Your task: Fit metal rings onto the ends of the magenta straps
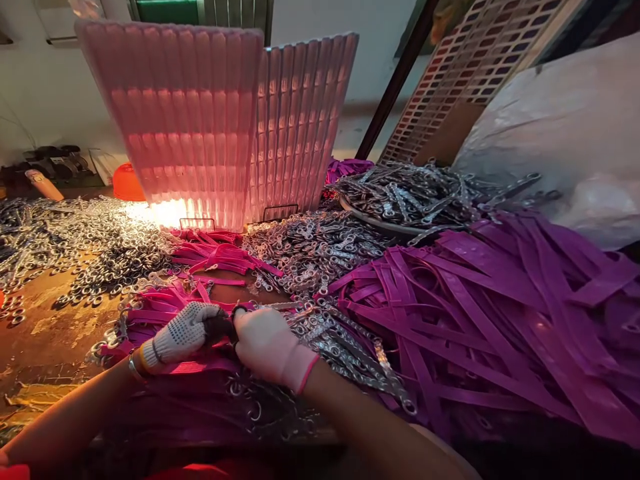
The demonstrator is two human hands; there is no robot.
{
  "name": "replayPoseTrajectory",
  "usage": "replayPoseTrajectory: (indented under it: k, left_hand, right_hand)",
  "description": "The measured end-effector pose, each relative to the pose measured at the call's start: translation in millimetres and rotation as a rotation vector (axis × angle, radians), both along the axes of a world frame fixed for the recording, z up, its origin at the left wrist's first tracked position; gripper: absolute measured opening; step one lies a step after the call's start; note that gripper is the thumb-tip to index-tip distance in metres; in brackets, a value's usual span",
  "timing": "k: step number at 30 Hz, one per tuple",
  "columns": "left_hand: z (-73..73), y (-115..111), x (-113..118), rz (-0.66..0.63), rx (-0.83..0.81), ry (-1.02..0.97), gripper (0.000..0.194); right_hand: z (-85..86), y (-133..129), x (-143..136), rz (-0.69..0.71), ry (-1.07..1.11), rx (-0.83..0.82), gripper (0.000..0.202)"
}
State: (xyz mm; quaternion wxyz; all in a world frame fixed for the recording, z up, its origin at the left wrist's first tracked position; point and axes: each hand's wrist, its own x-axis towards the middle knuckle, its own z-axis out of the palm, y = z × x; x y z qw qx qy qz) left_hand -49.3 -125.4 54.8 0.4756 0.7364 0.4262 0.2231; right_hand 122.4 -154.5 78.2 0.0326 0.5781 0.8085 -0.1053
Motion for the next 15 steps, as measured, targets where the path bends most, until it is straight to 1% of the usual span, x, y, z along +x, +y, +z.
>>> replayPoseTrajectory:
  k: [2, 4, 7, 9, 11, 15]
  left_hand:
    - [-1.5, 1.0, -0.1, -0.054, 0.055, 0.052, 0.02]
    - [-4.4, 2.0, 0.7, -0.077, 0.091, 0.082, 0.019]
    - [-10.3, 1.4, 3.8, -0.04, 0.141, 0.102, 0.019]
    - [-14.0, -1.0, 6.3, 0.011, 0.175, 0.121, 0.018]
    - [-17.1, -4.3, 8.6, 0.033, 0.183, 0.133, 0.018]
    - [-20.1, -6.6, 12.6, 0.003, 0.172, 0.121, 0.02]
  right_hand:
    - [-7.7, -2.4, 3.2, 0.014, 0.043, -0.007, 0.022]
    - [-12.0, -2.9, 7.8, -0.027, 0.104, -0.011, 0.021]
    - [-11.3, -1.0, 13.0, -0.096, 0.141, 0.018, 0.025]
    - [-9.7, -0.4, 13.8, -0.107, 0.087, 0.04, 0.027]
    - [-10.4, -1.6, 13.1, -0.071, 0.002, 0.066, 0.026]
    - [-16.3, -5.8, 10.4, 0.077, -0.1, 0.121, 0.025]
